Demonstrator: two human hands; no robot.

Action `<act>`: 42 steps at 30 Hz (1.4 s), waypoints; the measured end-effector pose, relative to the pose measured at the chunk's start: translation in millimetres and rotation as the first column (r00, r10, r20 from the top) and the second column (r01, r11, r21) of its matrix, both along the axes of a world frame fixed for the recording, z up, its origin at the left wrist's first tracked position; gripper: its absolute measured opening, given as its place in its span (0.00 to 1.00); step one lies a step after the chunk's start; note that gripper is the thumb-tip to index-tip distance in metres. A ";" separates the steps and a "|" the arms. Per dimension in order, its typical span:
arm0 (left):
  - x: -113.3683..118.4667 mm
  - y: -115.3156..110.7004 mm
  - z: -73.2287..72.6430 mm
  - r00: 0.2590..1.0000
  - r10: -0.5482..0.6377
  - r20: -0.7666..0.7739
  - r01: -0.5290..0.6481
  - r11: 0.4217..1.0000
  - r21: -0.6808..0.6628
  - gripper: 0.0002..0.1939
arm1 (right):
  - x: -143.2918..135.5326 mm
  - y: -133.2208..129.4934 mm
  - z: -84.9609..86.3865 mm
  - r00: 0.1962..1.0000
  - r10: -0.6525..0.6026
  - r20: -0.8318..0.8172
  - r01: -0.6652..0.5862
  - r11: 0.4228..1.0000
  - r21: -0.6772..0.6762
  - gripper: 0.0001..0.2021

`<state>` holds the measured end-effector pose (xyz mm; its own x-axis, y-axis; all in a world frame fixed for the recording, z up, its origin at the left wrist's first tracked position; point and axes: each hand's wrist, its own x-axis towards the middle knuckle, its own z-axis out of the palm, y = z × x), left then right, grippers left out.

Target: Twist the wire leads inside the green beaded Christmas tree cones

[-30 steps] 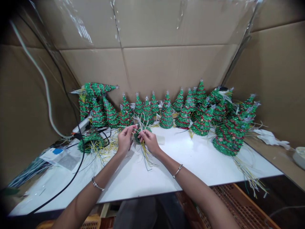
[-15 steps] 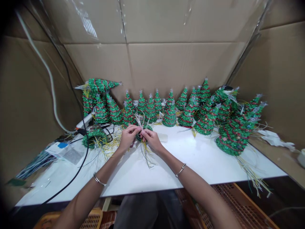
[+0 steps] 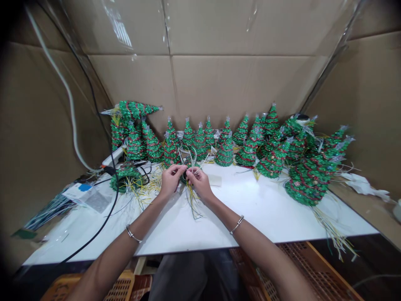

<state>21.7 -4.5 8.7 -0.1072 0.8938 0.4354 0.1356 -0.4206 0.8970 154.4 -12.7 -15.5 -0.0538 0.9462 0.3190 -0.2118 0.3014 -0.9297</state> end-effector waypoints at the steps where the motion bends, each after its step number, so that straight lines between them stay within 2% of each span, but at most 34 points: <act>1: 0.9 -0.5 0.1 1.000 -0.001 0.001 0.001 1.000 0.010 0.10 | 0.3 -0.2 -0.3 1.000 -0.007 0.009 0.007 1.000 -0.004 0.17; 7: 5.4 -3.3 1.2 0.988 -0.090 0.129 0.095 0.995 -0.036 0.12 | 2.0 -0.5 0.8 0.999 -0.038 0.023 0.039 0.999 -0.025 0.18; 13: 7.5 -4.3 0.6 0.991 -0.047 0.126 0.046 0.999 0.009 0.10 | 4.9 -3.4 5.9 0.990 0.037 0.135 -0.037 0.999 -0.002 0.20; 21: 8.7 -3.8 -7.0 0.993 -0.078 0.089 0.075 0.997 0.033 0.11 | 9.8 -1.8 4.4 0.974 0.070 0.216 -0.077 0.997 0.023 0.20; 25: 6.6 -4.7 0.6 0.991 -0.100 0.084 0.095 0.994 0.061 0.12 | 9.6 -3.8 8.7 0.966 0.071 0.247 -0.081 0.996 0.029 0.20; 28: 4.4 -4.0 8.3 0.991 -0.062 0.121 0.051 0.995 0.089 0.12 | 8.8 -8.1 15.4 0.950 0.068 0.304 -0.076 0.997 0.015 0.20; 33: 4.3 -4.7 16.7 0.974 -0.017 0.226 0.004 0.998 0.055 0.15 | 6.6 -13.6 26.1 0.932 0.059 0.359 -0.056 0.998 -0.018 0.17; 42: 2.1 -4.8 20.4 0.973 -0.031 0.227 0.016 0.998 0.067 0.18 | 4.4 -13.1 26.8 0.929 0.020 0.369 -0.025 1.000 0.010 0.13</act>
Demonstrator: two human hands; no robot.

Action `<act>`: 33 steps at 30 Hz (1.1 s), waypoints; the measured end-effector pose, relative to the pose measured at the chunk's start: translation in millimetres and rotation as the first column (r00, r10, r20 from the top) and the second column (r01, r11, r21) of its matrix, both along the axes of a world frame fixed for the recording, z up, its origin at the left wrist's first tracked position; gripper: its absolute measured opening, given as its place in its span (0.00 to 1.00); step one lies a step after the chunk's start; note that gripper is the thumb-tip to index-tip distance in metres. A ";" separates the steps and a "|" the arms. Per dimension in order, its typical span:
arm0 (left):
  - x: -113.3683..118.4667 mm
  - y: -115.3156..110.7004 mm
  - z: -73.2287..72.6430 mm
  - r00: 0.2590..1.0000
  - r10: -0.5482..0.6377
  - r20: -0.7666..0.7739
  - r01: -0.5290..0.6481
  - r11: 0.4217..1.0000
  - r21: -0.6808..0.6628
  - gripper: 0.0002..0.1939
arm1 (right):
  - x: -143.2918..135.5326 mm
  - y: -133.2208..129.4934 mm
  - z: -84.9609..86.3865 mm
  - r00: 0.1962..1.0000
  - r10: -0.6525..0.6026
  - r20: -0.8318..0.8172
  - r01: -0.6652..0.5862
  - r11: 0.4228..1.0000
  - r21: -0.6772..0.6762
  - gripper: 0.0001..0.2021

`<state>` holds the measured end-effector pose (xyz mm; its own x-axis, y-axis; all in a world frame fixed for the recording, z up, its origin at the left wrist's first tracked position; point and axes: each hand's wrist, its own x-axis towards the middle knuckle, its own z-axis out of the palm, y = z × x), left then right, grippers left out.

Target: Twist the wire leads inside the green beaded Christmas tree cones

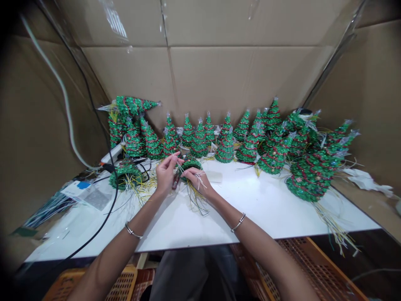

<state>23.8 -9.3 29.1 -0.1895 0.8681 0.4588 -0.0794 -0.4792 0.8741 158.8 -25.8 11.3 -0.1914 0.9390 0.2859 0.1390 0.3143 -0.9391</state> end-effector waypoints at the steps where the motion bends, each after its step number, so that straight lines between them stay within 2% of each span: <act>1: -0.5 0.1 -0.1 1.000 -0.002 -0.005 0.002 1.000 0.004 0.18 | 0.3 -0.1 -0.2 1.000 0.001 0.004 -0.001 1.000 0.007 0.13; 14: -3.1 0.7 1.3 0.999 -0.014 -0.031 0.015 1.000 0.005 0.20 | 1.7 1.5 -3.6 1.000 0.001 0.010 -0.002 0.999 0.039 0.12; 21: -4.1 0.5 2.3 0.999 -0.006 -0.053 0.007 1.000 0.023 0.21 | 0.9 1.4 -4.7 1.000 0.002 -0.004 -0.002 1.000 0.014 0.12; 33: -2.6 0.4 1.5 0.999 -0.012 -0.031 0.012 1.000 0.023 0.21 | 1.5 2.9 -8.4 1.000 0.005 0.007 -0.005 0.999 0.042 0.12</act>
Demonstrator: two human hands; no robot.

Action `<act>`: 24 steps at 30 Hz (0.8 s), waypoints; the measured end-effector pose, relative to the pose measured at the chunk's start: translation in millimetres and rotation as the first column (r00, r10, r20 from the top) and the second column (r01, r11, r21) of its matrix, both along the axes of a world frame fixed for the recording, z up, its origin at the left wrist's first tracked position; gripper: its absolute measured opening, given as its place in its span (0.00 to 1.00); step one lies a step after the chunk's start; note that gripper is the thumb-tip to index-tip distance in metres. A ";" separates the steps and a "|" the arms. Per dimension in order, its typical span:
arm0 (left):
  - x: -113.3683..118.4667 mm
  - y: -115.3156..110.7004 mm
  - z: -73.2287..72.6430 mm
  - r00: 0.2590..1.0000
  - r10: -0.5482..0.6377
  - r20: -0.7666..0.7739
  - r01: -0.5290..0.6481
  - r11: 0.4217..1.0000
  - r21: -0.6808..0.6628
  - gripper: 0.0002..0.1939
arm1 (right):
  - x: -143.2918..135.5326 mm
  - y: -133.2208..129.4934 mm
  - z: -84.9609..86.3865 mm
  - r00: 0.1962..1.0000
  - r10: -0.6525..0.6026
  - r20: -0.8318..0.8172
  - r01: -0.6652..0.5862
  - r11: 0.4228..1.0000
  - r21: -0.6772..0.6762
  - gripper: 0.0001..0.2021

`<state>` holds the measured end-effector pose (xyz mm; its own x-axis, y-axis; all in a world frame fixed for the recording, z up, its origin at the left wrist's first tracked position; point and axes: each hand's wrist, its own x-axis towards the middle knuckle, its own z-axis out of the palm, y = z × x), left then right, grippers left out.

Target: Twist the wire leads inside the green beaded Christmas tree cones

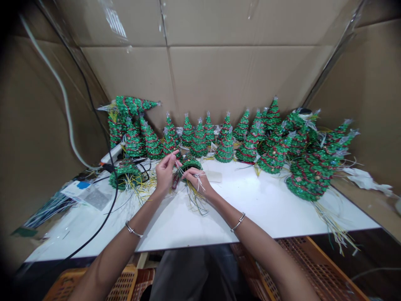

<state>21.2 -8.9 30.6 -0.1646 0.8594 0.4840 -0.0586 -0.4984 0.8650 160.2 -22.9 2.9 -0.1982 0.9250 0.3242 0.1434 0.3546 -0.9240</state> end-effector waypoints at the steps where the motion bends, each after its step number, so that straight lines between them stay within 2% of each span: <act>1: 0.1 -0.2 0.2 1.000 0.001 0.002 -0.001 1.000 -0.002 0.21 | 0.2 0.1 -0.3 1.000 0.001 0.000 -0.001 1.000 0.000 0.12; 9: 0.6 2.8 -2.4 0.991 -0.050 0.125 0.060 0.995 -0.079 0.20 | -0.8 -0.3 -1.3 1.000 -0.009 -0.012 0.009 1.000 -0.016 0.12; 14: 1.4 4.4 -3.7 0.972 -0.061 0.226 0.090 0.989 -0.120 0.20 | -2.4 -1.5 0.2 0.999 -0.021 -0.042 0.017 0.995 -0.096 0.12; 19: -1.0 2.3 -1.3 0.977 -0.075 0.200 0.094 0.991 -0.090 0.16 | -3.6 -4.5 3.6 0.995 -0.024 -0.098 0.012 0.993 -0.121 0.13; 24: -4.2 2.3 -0.5 0.982 -0.088 0.169 0.100 0.993 -0.067 0.18 | -3.3 -5.5 4.3 0.998 -0.011 -0.063 0.004 0.994 -0.107 0.14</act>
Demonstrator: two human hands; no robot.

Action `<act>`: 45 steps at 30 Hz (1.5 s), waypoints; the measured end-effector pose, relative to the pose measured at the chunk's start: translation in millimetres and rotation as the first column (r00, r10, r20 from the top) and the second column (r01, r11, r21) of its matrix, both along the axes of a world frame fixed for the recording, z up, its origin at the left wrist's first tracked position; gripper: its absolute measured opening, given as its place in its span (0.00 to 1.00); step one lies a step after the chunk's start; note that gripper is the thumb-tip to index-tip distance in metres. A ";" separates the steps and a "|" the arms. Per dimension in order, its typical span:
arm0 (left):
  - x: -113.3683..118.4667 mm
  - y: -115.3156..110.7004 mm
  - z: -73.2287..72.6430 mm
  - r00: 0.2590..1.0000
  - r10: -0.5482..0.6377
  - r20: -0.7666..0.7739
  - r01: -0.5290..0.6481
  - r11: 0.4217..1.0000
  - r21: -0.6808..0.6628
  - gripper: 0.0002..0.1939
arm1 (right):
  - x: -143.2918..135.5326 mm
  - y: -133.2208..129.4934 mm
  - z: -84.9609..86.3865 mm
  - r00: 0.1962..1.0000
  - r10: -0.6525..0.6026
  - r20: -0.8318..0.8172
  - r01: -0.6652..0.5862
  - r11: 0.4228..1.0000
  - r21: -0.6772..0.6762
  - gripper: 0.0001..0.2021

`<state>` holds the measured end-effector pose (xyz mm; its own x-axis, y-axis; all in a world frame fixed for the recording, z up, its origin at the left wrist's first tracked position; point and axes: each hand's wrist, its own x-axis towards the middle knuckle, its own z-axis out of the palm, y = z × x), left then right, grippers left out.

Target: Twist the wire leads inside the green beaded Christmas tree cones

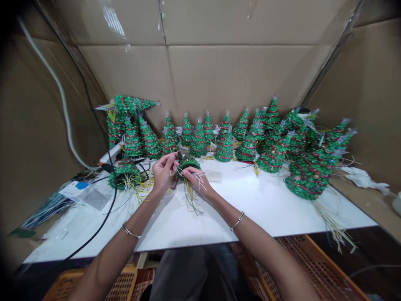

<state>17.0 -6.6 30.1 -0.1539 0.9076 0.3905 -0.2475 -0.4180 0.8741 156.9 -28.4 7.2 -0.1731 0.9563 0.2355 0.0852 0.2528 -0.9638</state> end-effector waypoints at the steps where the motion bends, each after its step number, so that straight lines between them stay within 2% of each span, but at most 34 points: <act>1: -0.4 0.1 0.1 1.000 0.002 -0.006 -0.002 1.000 0.001 0.19 | 0.3 0.6 -0.8 1.000 0.004 0.005 -0.004 1.000 0.007 0.14; 10: 0.4 -1.2 0.4 0.996 -0.010 -0.085 0.009 1.000 -0.010 0.19 | 1.6 5.7 -6.5 0.996 0.089 -0.002 -0.088 0.989 0.116 0.14; 18: 2.4 -2.0 -2.2 0.972 -0.025 -0.235 0.024 1.000 -0.006 0.14 | 4.1 12.2 -15.2 0.994 0.101 0.049 -0.108 0.982 0.156 0.13; 27: -1.2 -3.9 2.8 0.966 -0.052 -0.254 0.029 0.995 -0.093 0.17 | 2.8 11.5 -15.6 0.999 0.041 0.022 -0.042 0.997 0.070 0.14; 37: -3.4 -6.5 4.5 0.930 0.004 -0.368 -0.029 0.998 -0.062 0.16 | 1.5 11.0 -15.5 0.999 0.037 -0.010 -0.037 0.999 0.036 0.15; 45: -4.2 -1.7 0.4 0.949 -0.013 -0.316 -0.010 0.998 -0.069 0.18 | -0.1 10.5 -14.0 0.999 0.024 -0.047 -0.024 1.000 0.012 0.14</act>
<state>12.8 -8.3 30.5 -0.0316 0.9341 0.3555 0.0453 -0.3540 0.9342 156.9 -18.0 -6.9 -0.1846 0.9492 0.2547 0.0337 0.2651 -0.9636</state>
